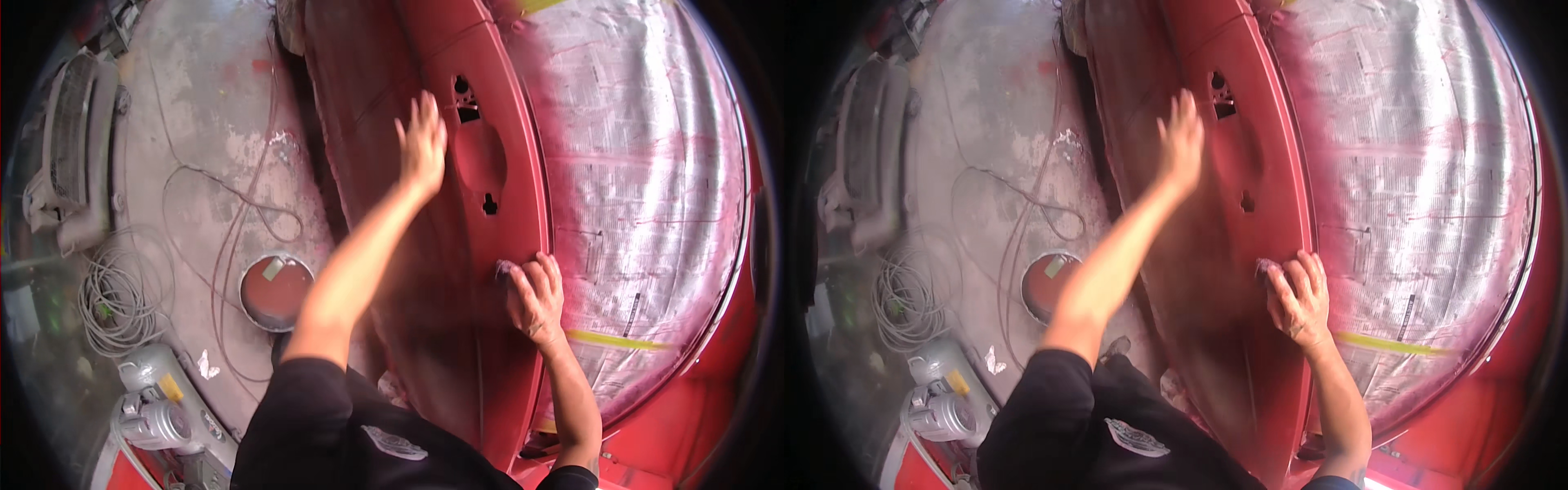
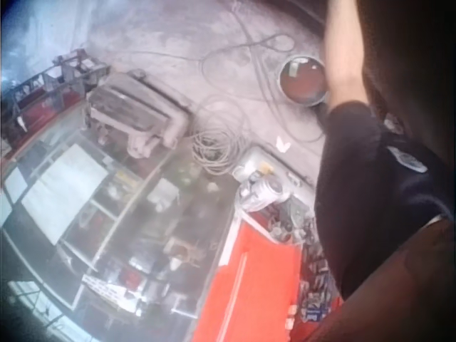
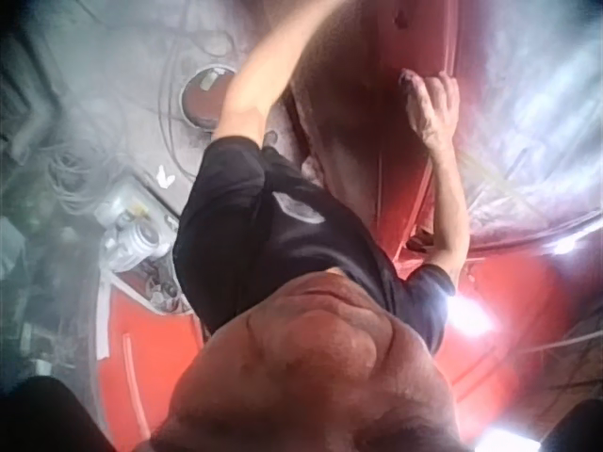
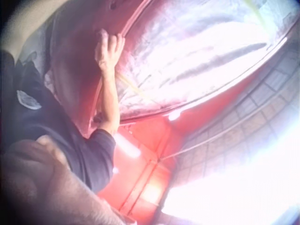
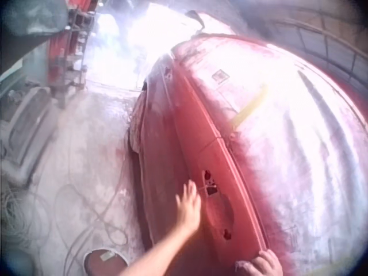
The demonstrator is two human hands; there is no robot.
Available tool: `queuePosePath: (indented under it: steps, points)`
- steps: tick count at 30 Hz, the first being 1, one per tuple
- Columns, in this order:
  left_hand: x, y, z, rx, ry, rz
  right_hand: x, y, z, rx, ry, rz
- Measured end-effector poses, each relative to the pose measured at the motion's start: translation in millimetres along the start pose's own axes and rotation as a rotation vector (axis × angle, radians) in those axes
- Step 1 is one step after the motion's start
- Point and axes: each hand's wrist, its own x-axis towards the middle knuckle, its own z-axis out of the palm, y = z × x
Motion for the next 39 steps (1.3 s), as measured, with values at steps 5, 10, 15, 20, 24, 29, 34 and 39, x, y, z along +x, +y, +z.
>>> queuePosePath:
  steps: [5, 10, 15, 20, 24, 29, 34, 39]
  points:
    - [19.5, -17.6, -9.8, -0.004, -0.029, -0.090, 7.8, -3.1, 6.3, 0.005, 0.012, -0.003]
    - [-64.2, -15.5, 2.0, -0.028, -0.072, -0.043, 0.9, -2.4, 4.2, 0.007, 0.016, 0.000]
    - [61.7, -33.1, -26.2, 0.050, -0.033, -0.203, 5.1, 0.4, 3.5, -0.009, 0.005, -0.007]
    - [-59.9, -14.6, 0.2, 0.104, -0.102, -0.085, -3.8, -1.5, 5.8, -0.017, 0.005, -0.003]
    - [40.8, -40.5, -16.3, 0.206, 0.056, -0.032, 4.6, 1.1, 7.9, -0.009, 0.019, -0.017]
    - [-1.4, -36.6, -12.5, 0.213, -0.042, -0.029, 4.6, -1.9, 6.3, -0.020, 0.004, -0.005]
    - [-31.5, -39.6, -6.3, 0.081, -0.042, 0.060, 0.1, -1.0, 9.0, -0.043, 0.033, -0.020]
    - [45.9, -48.2, -21.5, 0.076, -0.011, -0.116, -0.8, -2.6, 6.6, -0.016, -0.009, -0.022]
